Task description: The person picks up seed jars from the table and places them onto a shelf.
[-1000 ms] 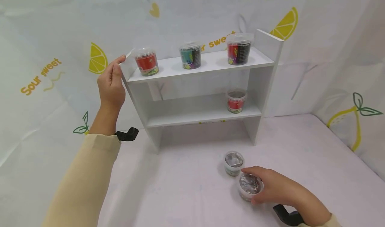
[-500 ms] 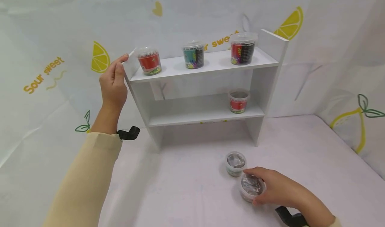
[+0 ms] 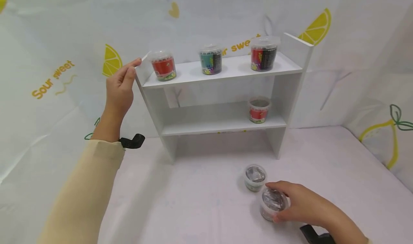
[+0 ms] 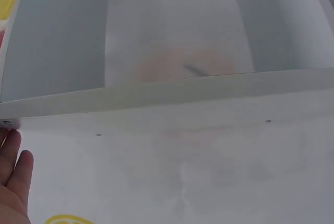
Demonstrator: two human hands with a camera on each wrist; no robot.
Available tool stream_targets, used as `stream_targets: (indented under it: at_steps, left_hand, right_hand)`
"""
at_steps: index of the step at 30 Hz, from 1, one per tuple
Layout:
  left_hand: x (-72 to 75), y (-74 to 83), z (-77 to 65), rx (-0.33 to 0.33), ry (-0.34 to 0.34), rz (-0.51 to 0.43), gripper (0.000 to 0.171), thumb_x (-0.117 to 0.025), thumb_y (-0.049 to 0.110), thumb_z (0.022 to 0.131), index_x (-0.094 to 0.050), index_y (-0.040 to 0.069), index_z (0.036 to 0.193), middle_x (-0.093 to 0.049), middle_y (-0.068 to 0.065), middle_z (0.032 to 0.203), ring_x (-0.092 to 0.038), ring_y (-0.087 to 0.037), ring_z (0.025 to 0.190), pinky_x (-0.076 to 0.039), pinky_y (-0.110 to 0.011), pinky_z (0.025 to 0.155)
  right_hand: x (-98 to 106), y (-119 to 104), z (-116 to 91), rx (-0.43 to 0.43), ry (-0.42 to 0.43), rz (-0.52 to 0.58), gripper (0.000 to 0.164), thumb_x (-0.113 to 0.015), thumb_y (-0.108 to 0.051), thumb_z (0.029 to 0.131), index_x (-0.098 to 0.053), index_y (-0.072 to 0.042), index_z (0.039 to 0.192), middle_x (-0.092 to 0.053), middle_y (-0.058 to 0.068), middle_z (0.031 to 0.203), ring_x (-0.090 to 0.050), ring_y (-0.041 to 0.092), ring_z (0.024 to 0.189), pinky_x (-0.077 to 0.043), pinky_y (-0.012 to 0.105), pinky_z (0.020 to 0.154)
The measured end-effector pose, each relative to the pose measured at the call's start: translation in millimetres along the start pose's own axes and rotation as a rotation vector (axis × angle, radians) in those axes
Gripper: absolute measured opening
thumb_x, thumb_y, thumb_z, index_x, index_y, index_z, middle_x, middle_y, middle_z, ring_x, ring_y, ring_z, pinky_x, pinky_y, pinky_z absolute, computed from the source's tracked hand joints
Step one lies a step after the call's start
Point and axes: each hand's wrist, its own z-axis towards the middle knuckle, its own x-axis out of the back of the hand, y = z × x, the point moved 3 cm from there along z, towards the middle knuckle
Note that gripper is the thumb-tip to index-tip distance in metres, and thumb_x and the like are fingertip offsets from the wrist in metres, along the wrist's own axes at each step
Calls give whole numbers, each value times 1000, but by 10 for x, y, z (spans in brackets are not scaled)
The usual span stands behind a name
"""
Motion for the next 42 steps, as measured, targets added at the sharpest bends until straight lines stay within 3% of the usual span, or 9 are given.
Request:
stream_targets:
  at_steps: [4,10,14,21,25,32,35,42]
  left_hand:
    - [40,17,25,34,-41,-10,33,-52,26,103,-66,12,129,-62,1,136,-53,-5,130,-42,-24,109]
    - [87,65,36,33,-43,-34,30,-57,21,100,-69,9,125,-64,-2,134,-55,-7,128,-45,-24,106]
    - [96,69,12,0,-6,-75,26,-60,15,98,-71,4,120,-66,-4,130,-59,-10,125,-48,-24,102]
    - [58,86,-8,-112,86,-164,20,-64,6,94,-73,-2,110,-72,-12,116,-66,-13,112,-52,-25,96]
    - [25,59,1,-132,108,-150,21,-64,7,94,-73,-1,111,-73,-13,114,-67,-13,111,-53,-25,95]
    - [-43,9,-14,-159,133,-205,21,-62,5,95,-72,-7,110,-72,-16,114,-65,-18,116,-51,-28,99]
    - [-52,4,-23,-165,162,-217,21,-61,5,96,-72,-6,110,-72,-16,113,-65,-17,115,-51,-29,100]
    - [-89,-18,-15,-170,214,-226,22,-58,7,97,-73,-5,108,-73,-16,111,-66,-15,112,-52,-31,99]
  right_hand:
    - [70,-4,-8,10,7,0,76,-81,-47,76,-54,-16,139,-60,8,134,-51,-7,111,-51,18,80]
    - [198,-63,-18,73,109,-63,71,-79,-46,79,-55,-17,139,-62,8,133,-53,-6,113,-52,19,82]
    - [304,-144,19,84,155,-92,71,-79,-46,79,-55,-17,139,-63,5,131,-55,-4,111,-52,20,82]
    - [565,-444,190,142,227,-121,67,-80,-45,78,-59,-18,136,-64,-2,129,-58,-1,109,-54,22,83]
    - [759,-672,380,177,270,-128,67,-80,-42,79,-58,-15,137,-65,-1,127,-63,10,108,-55,26,84]
    - [1058,-1015,786,185,374,-88,69,-76,-38,85,-50,-12,144,-55,16,140,-57,35,122,-49,53,94]
    - [1128,-1135,1006,165,389,-33,70,-72,-40,88,-48,-8,145,-52,21,142,-57,40,122,-48,58,96]
    - [1136,-1293,1534,54,357,-13,85,-60,-62,89,-38,-8,151,-46,20,148,-50,38,129,-41,59,104]
